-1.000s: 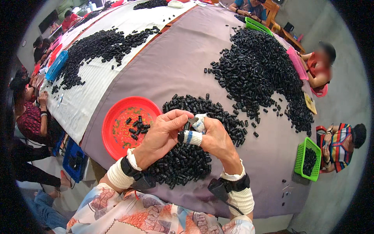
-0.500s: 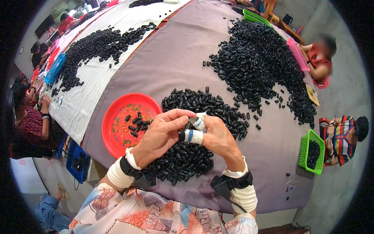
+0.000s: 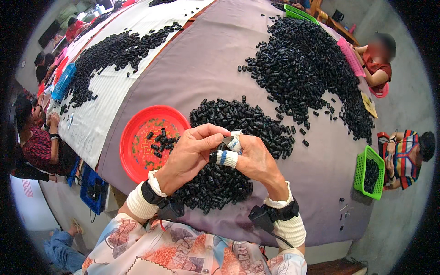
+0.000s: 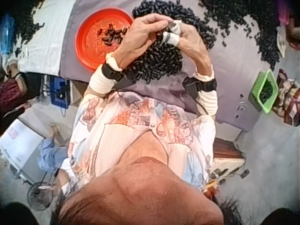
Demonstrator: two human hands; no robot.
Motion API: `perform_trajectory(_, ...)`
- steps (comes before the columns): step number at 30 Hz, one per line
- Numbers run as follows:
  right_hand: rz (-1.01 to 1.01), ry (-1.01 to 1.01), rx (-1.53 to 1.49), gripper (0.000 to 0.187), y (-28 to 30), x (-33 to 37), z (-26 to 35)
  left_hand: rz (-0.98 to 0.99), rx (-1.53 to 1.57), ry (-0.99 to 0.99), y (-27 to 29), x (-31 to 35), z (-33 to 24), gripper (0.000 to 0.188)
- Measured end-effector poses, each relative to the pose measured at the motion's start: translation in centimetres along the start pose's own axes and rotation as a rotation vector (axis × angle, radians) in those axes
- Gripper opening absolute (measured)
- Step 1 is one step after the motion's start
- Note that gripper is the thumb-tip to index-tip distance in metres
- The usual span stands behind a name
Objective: Assembling small black plastic components for shoes manually.
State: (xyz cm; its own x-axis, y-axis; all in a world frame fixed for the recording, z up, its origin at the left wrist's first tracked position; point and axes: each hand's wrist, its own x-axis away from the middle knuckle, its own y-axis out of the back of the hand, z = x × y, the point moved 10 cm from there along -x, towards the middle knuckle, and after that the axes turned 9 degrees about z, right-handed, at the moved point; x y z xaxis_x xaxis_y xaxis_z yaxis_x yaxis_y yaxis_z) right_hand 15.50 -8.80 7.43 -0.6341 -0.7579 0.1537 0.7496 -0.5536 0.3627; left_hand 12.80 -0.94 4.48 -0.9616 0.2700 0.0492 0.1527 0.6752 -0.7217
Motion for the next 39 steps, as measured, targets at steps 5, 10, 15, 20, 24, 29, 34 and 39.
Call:
perform_trajectory(5,0.006,0.037,-0.045,0.033,-0.2,0.1,0.4,-0.009,-0.037,0.0,-0.2,0.2,-0.3,0.015)
perform_trajectory(10,-0.016,0.034,-0.019,0.032,-0.2,0.5,-0.5,-0.001,-0.107,0.01,-0.2,0.1,0.1,0.015)
perform_trajectory(15,-0.012,-0.037,-0.127,0.032,-0.3,0.9,-0.9,-0.025,0.058,-0.005,-0.4,0.0,0.7,0.016)
perform_trajectory(20,-0.085,-0.074,-0.17,0.031,0.6,1.9,-1.6,0.042,0.155,0.029,-1.2,-0.5,2.0,0.018)
perform_trajectory(24,-0.096,-0.109,-0.186,0.033,1.2,2.6,-2.2,0.087,0.181,0.054,-1.8,-0.9,2.9,0.019)
perform_trajectory(29,-0.079,-0.121,-0.16,0.034,1.4,3.1,-2.7,0.066,0.161,0.069,-2.3,-1.0,3.3,0.018)
perform_trajectory(34,-0.141,-0.023,-0.147,0.03,1.8,2.9,-2.4,0.042,0.145,0.076,-2.2,-1.0,3.5,0.016)
perform_trajectory(39,-0.095,-0.089,-0.108,0.035,1.5,2.9,-2.7,0.023,0.117,0.068,-2.0,-0.9,3.3,0.016)
